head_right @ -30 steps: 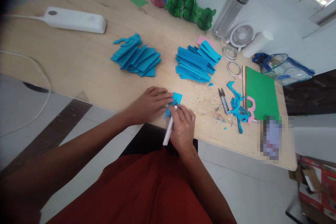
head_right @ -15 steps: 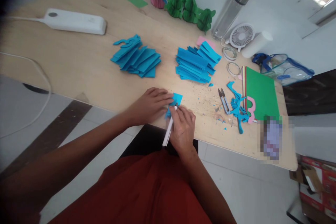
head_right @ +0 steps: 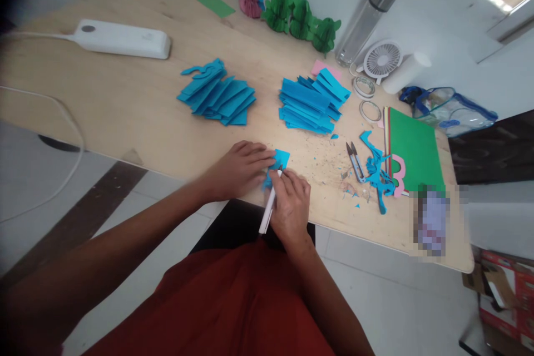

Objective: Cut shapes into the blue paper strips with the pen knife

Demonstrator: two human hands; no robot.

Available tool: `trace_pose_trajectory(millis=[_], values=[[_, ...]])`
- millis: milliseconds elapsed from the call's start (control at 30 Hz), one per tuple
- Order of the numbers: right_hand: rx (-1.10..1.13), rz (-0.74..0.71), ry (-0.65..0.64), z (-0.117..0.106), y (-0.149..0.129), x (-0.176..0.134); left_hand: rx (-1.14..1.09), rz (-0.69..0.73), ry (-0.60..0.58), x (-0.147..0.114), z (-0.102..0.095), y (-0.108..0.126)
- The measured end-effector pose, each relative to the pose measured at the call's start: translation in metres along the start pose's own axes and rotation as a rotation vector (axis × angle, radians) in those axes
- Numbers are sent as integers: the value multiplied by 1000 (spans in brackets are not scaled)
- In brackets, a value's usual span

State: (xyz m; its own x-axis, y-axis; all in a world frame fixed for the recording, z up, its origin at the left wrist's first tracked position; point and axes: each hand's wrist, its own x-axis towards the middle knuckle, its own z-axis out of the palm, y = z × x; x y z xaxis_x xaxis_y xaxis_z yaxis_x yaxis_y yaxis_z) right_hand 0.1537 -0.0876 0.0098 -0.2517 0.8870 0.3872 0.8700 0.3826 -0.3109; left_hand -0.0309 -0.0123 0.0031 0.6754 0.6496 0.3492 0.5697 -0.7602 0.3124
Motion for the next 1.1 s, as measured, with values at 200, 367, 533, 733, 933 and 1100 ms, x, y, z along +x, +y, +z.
trace_pose_trajectory(millis=[200,367,533,733,933,1100], values=[[4,-8,9,2,2,-1,-27,-11,-14,0,-1,0],[-1,-7,19,2,2,-2,-27,-9,-25,0,-1,-1],[-2,-8,12,2,2,-2,-22,-5,-40,0,-1,-1],[-16,-18,36,2,1,-2,-39,12,-54,1,-5,1],[-16,-26,43,2,0,-2,-56,10,-29,1,-10,3],[-12,-25,51,3,0,-2,-65,6,-28,1,-11,5]])
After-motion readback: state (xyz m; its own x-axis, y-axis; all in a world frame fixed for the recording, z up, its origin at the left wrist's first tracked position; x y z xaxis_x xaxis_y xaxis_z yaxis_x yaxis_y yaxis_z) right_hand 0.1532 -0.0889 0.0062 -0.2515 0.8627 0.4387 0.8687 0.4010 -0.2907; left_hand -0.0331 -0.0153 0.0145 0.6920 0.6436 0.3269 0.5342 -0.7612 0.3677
